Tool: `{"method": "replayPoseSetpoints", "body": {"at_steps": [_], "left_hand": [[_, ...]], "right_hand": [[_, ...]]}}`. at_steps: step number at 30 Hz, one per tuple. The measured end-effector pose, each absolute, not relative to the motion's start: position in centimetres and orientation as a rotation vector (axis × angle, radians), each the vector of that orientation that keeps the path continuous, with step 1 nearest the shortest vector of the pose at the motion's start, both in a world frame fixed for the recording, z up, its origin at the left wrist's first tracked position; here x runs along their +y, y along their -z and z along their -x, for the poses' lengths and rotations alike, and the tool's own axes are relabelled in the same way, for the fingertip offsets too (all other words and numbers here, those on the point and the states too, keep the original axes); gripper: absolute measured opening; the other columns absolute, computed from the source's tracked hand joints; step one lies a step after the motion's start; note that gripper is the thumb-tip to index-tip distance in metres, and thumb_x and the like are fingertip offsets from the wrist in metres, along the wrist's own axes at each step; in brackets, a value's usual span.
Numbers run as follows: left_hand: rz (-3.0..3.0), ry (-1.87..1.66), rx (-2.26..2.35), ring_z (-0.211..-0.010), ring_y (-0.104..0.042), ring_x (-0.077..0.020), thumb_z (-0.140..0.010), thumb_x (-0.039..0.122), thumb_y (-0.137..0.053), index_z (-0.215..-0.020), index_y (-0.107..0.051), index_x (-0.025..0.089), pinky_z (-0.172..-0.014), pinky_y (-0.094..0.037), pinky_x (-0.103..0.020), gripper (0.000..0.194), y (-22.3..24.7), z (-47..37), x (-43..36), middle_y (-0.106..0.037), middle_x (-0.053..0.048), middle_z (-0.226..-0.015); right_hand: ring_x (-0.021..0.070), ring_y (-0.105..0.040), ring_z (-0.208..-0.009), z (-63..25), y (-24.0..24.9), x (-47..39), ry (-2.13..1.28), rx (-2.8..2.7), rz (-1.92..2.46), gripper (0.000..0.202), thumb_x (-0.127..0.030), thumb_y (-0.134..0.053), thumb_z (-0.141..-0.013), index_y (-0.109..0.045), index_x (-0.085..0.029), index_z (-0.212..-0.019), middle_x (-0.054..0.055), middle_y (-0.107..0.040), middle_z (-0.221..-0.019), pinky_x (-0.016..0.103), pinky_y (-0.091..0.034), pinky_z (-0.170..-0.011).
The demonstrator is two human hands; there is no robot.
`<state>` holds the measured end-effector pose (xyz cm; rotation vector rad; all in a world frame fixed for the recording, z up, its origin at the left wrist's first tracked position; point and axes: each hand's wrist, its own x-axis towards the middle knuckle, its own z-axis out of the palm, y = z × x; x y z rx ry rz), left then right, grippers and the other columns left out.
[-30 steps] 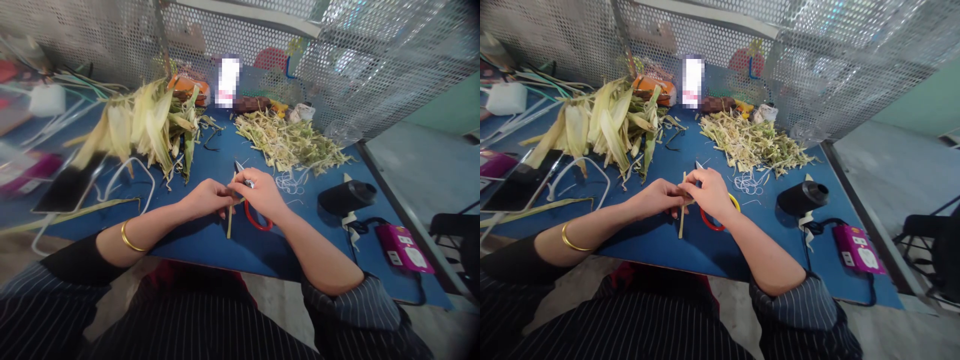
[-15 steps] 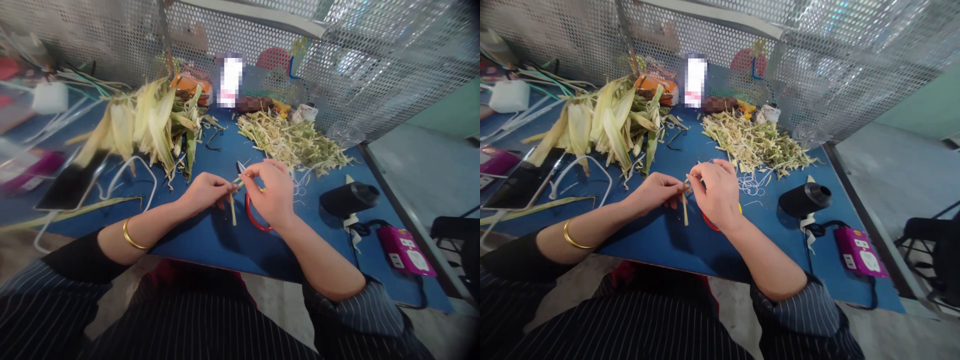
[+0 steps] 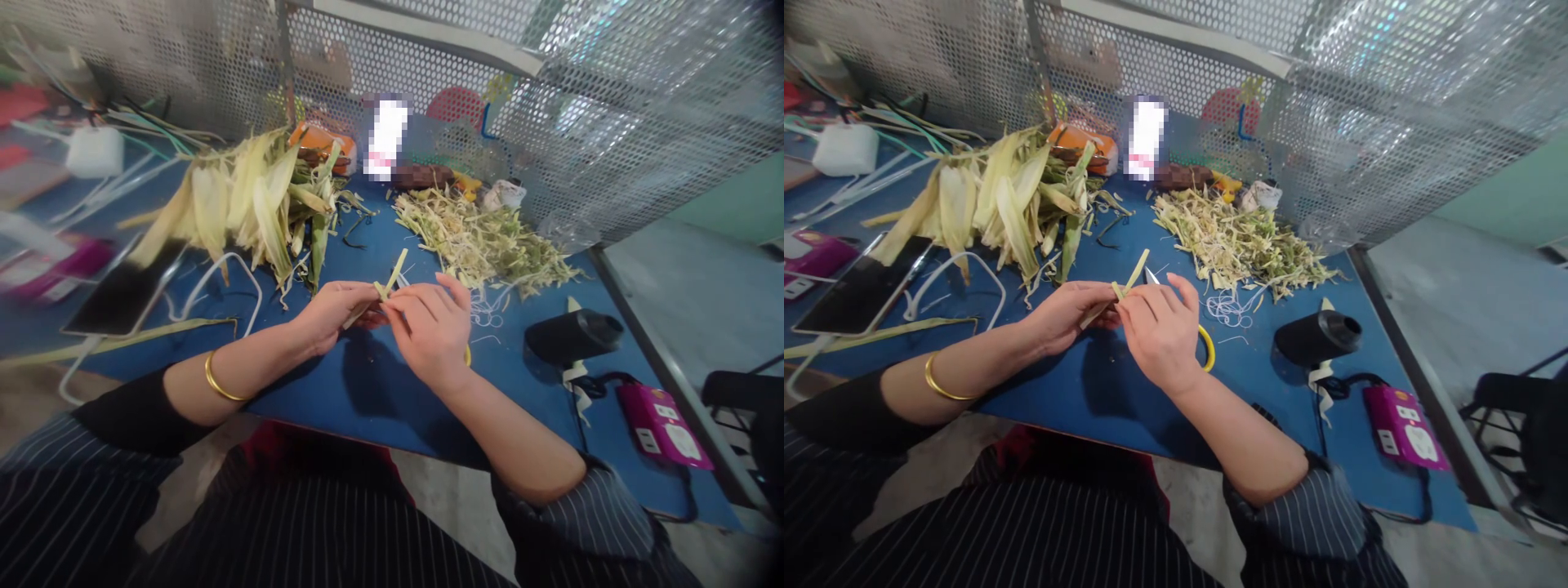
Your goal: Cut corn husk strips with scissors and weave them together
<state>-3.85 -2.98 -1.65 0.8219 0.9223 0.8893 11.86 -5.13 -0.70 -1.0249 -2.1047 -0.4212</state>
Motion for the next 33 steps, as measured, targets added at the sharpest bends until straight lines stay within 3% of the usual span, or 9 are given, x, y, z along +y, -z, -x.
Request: {"method": "replayPoseSetpoints", "body": {"at_steps": [5, 10, 17, 21, 30, 33], "left_hand": [[-0.764, -0.911, 0.826, -0.067, -0.063, -0.0143, -0.072, 0.018, -0.057, -0.077, -0.070, 0.010, -0.070, -0.052, -0.029, 0.016, 1.44, 4.05, -2.90, -0.069, -0.007, -0.074], [-0.802, -0.913, 0.840, -0.066, -0.062, -0.0106, -0.072, 0.026, -0.070, -0.083, -0.072, 0.011, -0.070, -0.051, -0.026, 0.019, 1.34, 4.09, -2.96, -0.070, -0.006, -0.079], [-0.790, -0.949, 0.858, -0.062, -0.060, -0.0086, -0.071, 0.024, -0.073, -0.087, -0.072, 0.011, -0.060, -0.047, -0.020, 0.021, 1.66, 4.03, -2.93, -0.069, -0.005, -0.076], [-0.753, -0.931, 0.819, -0.071, -0.064, -0.0113, -0.070, 0.022, -0.074, -0.090, -0.072, 0.010, -0.068, -0.049, -0.021, 0.023, 1.83, 3.85, -2.98, -0.071, -0.007, -0.081], [-0.769, -0.893, 0.825, -0.074, -0.065, -0.0116, -0.072, 0.019, -0.072, -0.095, -0.073, 0.013, -0.070, -0.050, -0.022, 0.024, 2.26, 3.75, -2.92, -0.073, -0.008, -0.086], [-0.788, -0.900, 0.866, -0.073, -0.064, -0.0110, -0.071, 0.019, -0.073, -0.096, -0.073, 0.013, -0.070, -0.050, -0.022, 0.025, 2.31, 3.89, -2.80, -0.072, -0.009, -0.089]], "right_hand": [[0.0138, -0.062, -0.082, -11.92, 0.84, -5.07, 0.367, -2.143, 1.033, 0.011, -0.017, -0.054, -0.086, -0.059, -0.024, -0.080, -0.001, -0.070, -0.085, 0.039, -0.032, -0.100], [0.0159, -0.060, -0.087, -12.07, 1.07, -5.11, 0.310, -2.187, 1.055, 0.015, -0.015, -0.051, -0.087, -0.060, -0.026, -0.081, -0.001, -0.068, -0.088, 0.043, -0.029, -0.102], [0.0157, -0.054, -0.084, -11.69, 1.21, -5.07, 0.691, -2.379, 0.806, 0.021, -0.015, -0.048, -0.089, -0.062, -0.025, -0.100, 0.001, -0.065, -0.088, 0.038, -0.033, -0.101], [0.0176, -0.051, -0.084, -11.37, 1.46, -4.96, 0.816, -2.562, 0.707, 0.023, -0.015, -0.042, -0.092, -0.064, -0.021, -0.094, 0.003, -0.061, -0.085, 0.039, -0.034, -0.101], [0.0183, -0.052, -0.087, -11.45, 1.42, -4.78, 0.713, -2.660, 0.667, 0.026, -0.012, -0.039, -0.092, -0.063, -0.019, -0.090, 0.004, -0.060, -0.085, 0.040, -0.034, -0.101], [0.0162, -0.054, -0.086, -11.60, 1.64, -4.59, 0.465, -2.465, 0.801, 0.020, -0.015, -0.042, -0.091, -0.061, -0.021, -0.087, 0.002, -0.062, -0.085, 0.039, -0.035, -0.101]]}}
